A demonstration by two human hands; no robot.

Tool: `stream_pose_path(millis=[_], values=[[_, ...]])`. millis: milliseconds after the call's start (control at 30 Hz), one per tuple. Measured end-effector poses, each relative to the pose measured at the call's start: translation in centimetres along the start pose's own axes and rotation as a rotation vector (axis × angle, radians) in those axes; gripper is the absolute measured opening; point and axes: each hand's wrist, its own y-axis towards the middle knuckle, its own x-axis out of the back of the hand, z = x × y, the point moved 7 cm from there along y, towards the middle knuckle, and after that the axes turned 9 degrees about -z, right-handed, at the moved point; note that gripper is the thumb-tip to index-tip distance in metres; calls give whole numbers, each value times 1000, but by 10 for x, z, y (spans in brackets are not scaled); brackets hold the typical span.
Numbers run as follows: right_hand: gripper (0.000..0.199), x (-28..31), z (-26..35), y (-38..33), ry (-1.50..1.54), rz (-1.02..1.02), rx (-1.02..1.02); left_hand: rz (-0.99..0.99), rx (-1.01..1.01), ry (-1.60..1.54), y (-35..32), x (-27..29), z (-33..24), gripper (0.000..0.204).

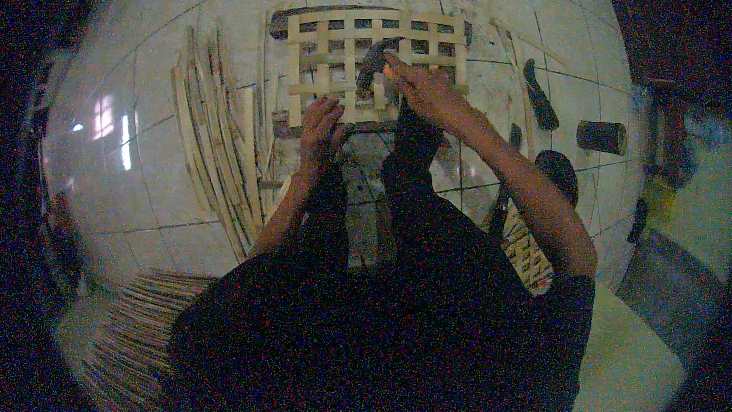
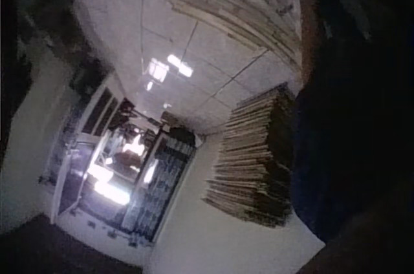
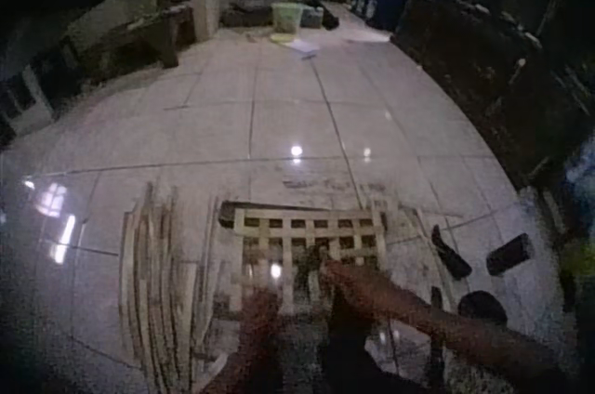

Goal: The person assembles a wooden lattice by inserting thin wooden strips into a frame and securing them with a hammer. They repeatedly adjust the strips and tap them into place, then stack the completed lattice with others.

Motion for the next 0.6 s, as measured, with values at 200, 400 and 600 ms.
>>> stream_pose_path(millis=[200,400,600], values=[[40,-11,-2,-8,-14,53,35,-8,-5,14,0,-1,-2,39],[40,-17,-1,-19,-1,0,137,-16,3,-31,1,1,2,36],[41,-16,5,-21,6,-18,119,-42,-3,-84,2,-3,5,36]])
